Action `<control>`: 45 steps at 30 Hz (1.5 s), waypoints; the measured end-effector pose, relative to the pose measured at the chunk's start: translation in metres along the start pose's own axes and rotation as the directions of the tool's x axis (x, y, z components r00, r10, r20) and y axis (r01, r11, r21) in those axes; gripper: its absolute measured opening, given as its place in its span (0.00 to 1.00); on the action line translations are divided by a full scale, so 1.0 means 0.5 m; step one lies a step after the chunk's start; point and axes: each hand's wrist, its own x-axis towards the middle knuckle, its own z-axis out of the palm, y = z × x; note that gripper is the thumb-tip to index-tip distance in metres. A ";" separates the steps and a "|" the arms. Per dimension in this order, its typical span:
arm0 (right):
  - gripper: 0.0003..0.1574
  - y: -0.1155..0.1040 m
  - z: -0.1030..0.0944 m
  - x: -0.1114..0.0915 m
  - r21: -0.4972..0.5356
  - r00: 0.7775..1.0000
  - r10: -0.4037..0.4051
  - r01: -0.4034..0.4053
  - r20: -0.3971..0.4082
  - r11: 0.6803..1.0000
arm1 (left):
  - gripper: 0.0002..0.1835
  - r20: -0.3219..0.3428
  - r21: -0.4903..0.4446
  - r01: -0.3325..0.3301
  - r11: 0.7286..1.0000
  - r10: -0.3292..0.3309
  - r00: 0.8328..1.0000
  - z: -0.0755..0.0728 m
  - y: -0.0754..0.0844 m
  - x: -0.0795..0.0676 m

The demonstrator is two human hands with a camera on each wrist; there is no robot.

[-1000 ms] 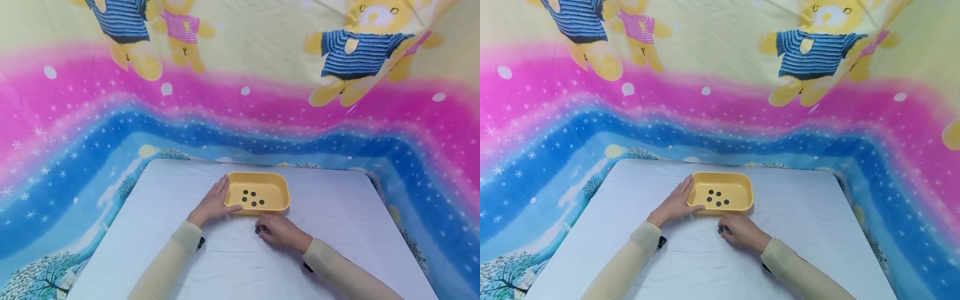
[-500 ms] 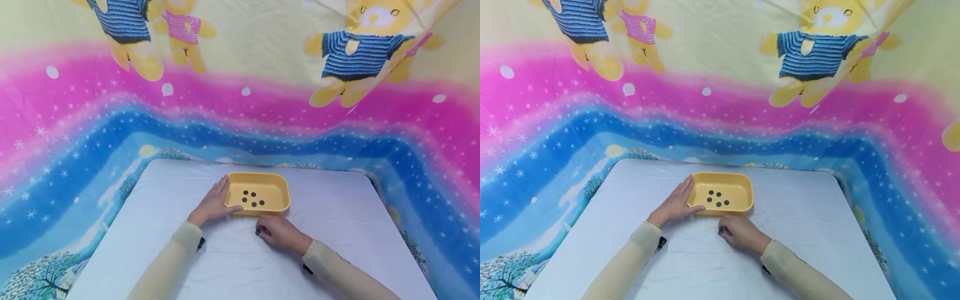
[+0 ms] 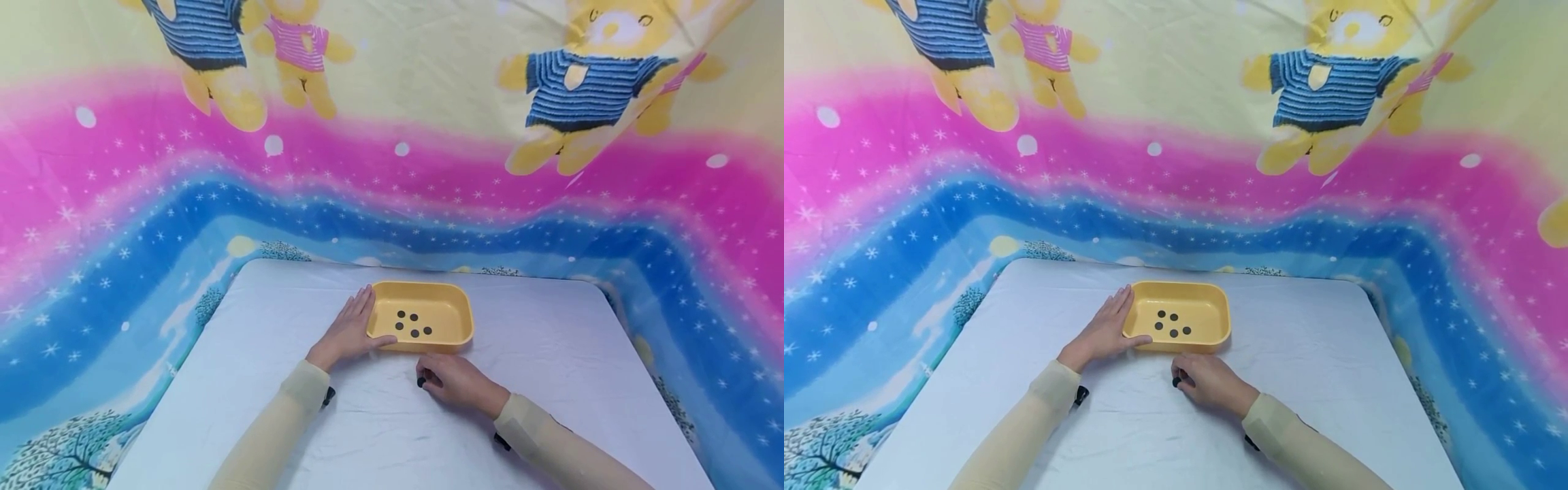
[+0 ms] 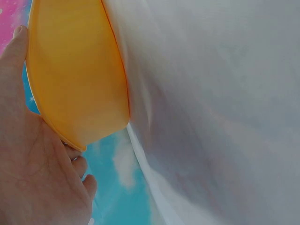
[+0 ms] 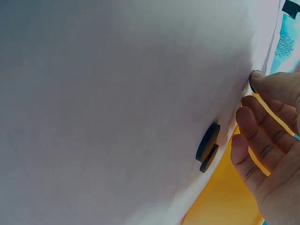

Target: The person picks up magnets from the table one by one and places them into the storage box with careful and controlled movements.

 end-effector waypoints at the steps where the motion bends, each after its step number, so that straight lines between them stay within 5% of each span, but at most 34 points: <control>1: 0.11 -0.001 0.000 0.000 0.010 1.000 0.001 -0.001 0.001 1.000 | 0.70 0.000 0.000 0.000 1.000 0.000 1.000 -0.001 0.000 0.000; 20: 0.11 -0.004 -0.006 -0.006 0.131 1.000 -0.024 0.022 0.015 0.991 | 0.69 -0.008 0.019 -0.014 1.000 0.014 1.000 0.000 -0.005 0.002; 45: 0.12 0.000 -0.068 0.000 0.160 0.984 -0.077 0.103 -0.161 0.982 | 0.70 -0.001 0.002 -0.002 1.000 0.002 1.000 0.002 0.000 0.001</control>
